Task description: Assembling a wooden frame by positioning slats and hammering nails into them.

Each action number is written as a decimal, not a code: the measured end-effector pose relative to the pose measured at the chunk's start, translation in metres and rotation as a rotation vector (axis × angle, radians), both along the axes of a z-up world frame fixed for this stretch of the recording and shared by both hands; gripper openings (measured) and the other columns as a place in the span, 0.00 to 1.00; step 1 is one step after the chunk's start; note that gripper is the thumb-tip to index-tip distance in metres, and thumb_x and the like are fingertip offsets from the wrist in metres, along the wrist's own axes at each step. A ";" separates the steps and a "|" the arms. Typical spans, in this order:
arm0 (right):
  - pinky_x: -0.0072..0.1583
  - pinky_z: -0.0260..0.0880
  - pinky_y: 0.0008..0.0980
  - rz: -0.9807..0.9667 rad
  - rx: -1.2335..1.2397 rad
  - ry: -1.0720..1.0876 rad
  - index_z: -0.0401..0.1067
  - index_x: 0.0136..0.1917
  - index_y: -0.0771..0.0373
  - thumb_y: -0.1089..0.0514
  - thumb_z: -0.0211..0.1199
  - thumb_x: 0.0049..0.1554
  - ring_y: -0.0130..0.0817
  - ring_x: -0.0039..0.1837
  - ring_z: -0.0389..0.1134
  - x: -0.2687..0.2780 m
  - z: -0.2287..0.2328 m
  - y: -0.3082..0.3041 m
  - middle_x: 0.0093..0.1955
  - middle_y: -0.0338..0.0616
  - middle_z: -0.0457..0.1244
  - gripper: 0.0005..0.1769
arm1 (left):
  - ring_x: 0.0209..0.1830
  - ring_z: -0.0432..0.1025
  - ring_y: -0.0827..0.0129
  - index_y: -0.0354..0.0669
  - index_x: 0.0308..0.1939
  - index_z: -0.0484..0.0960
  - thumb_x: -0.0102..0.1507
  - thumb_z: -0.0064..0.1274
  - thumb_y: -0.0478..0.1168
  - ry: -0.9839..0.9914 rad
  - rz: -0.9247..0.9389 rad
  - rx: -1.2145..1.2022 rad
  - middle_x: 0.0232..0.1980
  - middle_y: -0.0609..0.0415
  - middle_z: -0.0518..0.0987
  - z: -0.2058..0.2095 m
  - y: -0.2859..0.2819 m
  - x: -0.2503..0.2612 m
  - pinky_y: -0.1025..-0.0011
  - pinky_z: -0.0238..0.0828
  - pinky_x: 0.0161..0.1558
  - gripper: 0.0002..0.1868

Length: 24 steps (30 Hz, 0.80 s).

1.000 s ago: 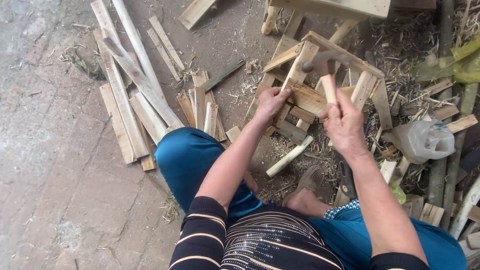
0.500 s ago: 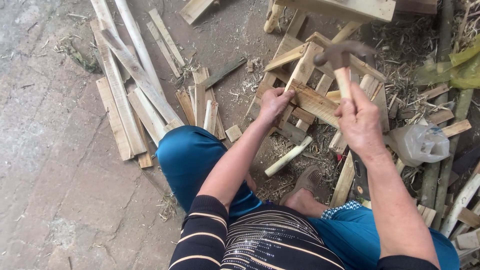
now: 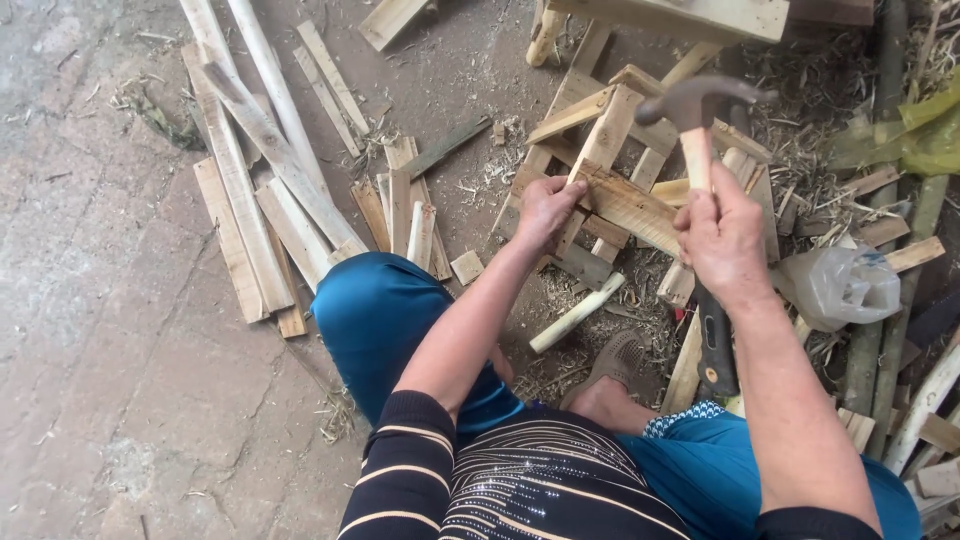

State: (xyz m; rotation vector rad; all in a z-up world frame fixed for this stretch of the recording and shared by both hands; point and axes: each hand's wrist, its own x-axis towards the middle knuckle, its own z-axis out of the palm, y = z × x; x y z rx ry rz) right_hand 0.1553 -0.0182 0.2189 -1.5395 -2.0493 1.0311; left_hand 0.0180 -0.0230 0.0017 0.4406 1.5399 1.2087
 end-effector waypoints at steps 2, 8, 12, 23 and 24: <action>0.30 0.65 0.23 0.002 0.014 -0.005 0.56 0.80 0.68 0.67 0.42 0.72 0.28 0.32 0.61 0.006 -0.018 0.010 0.38 0.55 0.61 0.24 | 0.48 0.80 0.46 0.46 0.45 0.90 0.56 0.60 0.51 0.010 -0.004 0.006 0.38 0.40 0.85 0.007 0.000 -0.002 0.54 0.76 0.46 0.19; 0.24 0.62 0.23 0.026 -0.244 -0.063 0.61 0.77 0.64 0.66 0.44 0.69 0.30 0.26 0.60 0.017 -0.029 0.013 0.33 0.55 0.61 0.24 | 0.46 0.80 0.49 0.49 0.43 0.90 0.56 0.60 0.52 0.043 -0.014 -0.009 0.36 0.44 0.86 -0.014 0.002 0.001 0.54 0.77 0.46 0.17; 0.28 0.64 0.24 0.046 -0.096 -0.054 0.65 0.75 0.66 0.67 0.42 0.72 0.32 0.30 0.62 0.002 0.005 0.012 0.36 0.56 0.62 0.21 | 0.48 0.80 0.45 0.48 0.45 0.90 0.56 0.59 0.52 0.049 -0.029 -0.004 0.37 0.42 0.85 -0.001 -0.003 -0.002 0.52 0.76 0.47 0.19; 0.30 0.67 0.26 0.020 -0.197 -0.141 0.63 0.75 0.68 0.67 0.43 0.70 0.35 0.31 0.64 0.008 -0.015 -0.002 0.35 0.56 0.63 0.22 | 0.48 0.80 0.47 0.52 0.44 0.90 0.56 0.59 0.54 0.068 -0.051 -0.018 0.37 0.44 0.86 -0.011 0.002 0.000 0.53 0.76 0.47 0.18; 0.28 0.65 0.25 0.009 -0.176 -0.067 0.64 0.73 0.69 0.68 0.42 0.70 0.33 0.30 0.61 0.010 -0.015 -0.002 0.35 0.56 0.61 0.21 | 0.49 0.80 0.47 0.53 0.44 0.90 0.56 0.58 0.55 0.071 -0.060 -0.020 0.37 0.45 0.86 -0.011 0.001 0.000 0.53 0.76 0.49 0.18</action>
